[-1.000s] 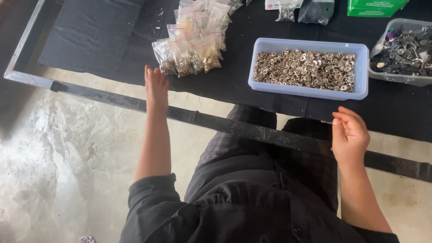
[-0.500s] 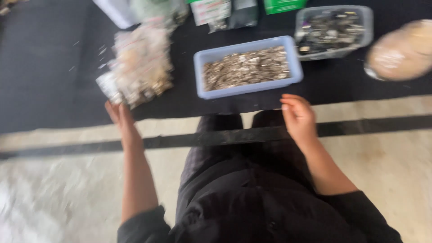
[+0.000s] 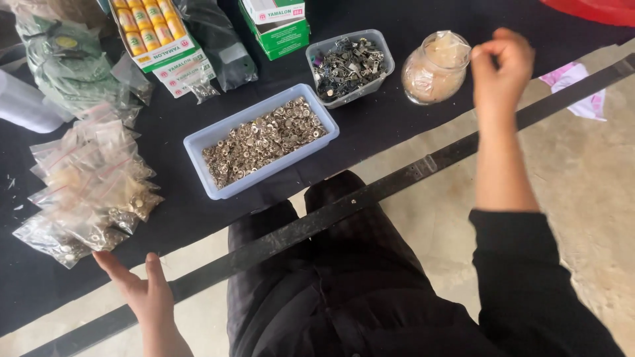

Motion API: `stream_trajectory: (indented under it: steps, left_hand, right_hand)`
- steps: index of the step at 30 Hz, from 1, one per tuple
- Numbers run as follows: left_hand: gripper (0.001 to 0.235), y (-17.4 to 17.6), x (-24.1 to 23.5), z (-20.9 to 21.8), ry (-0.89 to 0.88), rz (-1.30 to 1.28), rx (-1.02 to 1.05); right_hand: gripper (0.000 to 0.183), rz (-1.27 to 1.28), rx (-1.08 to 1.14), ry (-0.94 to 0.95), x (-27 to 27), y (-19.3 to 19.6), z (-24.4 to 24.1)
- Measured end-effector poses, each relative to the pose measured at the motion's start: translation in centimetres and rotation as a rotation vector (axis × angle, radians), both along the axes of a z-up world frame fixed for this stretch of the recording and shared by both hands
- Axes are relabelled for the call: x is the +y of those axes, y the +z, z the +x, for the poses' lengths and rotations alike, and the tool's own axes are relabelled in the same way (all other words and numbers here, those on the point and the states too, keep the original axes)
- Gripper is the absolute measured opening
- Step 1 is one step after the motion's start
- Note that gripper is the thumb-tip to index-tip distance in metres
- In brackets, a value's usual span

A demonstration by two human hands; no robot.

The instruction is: The person is sorting small metal fasteners and placing them into small plastic zip-lock bags.

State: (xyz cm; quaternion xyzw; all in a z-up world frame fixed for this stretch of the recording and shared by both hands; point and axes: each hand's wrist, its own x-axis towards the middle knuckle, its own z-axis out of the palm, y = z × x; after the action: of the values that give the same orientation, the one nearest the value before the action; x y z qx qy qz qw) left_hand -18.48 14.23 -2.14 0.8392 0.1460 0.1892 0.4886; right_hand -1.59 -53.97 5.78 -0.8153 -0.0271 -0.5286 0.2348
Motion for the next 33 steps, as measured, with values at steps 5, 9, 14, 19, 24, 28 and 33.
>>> stream_trajectory:
  steps: [5,9,14,19,24,28,33]
  left_hand:
    - [0.077,0.7,-0.5,-0.2,0.019,-0.026,-0.01]
    - [0.075,0.3,-0.2,-0.3,0.044,-0.007,0.004]
    - [0.074,1.2,-0.8,-0.4,0.046,-0.015,0.028]
    - [0.073,1.8,-1.1,-0.3,0.049,-0.028,0.061]
    - [0.073,0.8,-0.6,-0.2,0.03,-0.035,-0.006]
    - [0.073,2.8,-1.8,-0.5,0.055,-0.059,0.071]
    - [0.07,4.4,-4.9,0.3,-0.206,0.1,-0.347]
  right_hand:
    - [0.01,-0.158,0.227,-0.104,-6.0,-1.3,5.3]
    - [0.031,-0.04,0.659,-0.102,-1.9,1.5,5.1]
    - [0.019,-0.048,0.631,-0.116,-2.5,-0.2,6.9]
    - [0.004,-0.123,0.48,-0.091,-2.7,0.0,6.6]
    - [0.001,-0.251,0.089,0.019,-4.8,0.9,6.1]
    - [0.003,0.165,0.127,0.05,-2.1,2.3,3.0]
    - [0.003,0.787,0.267,0.276,7.5,5.4,-2.8]
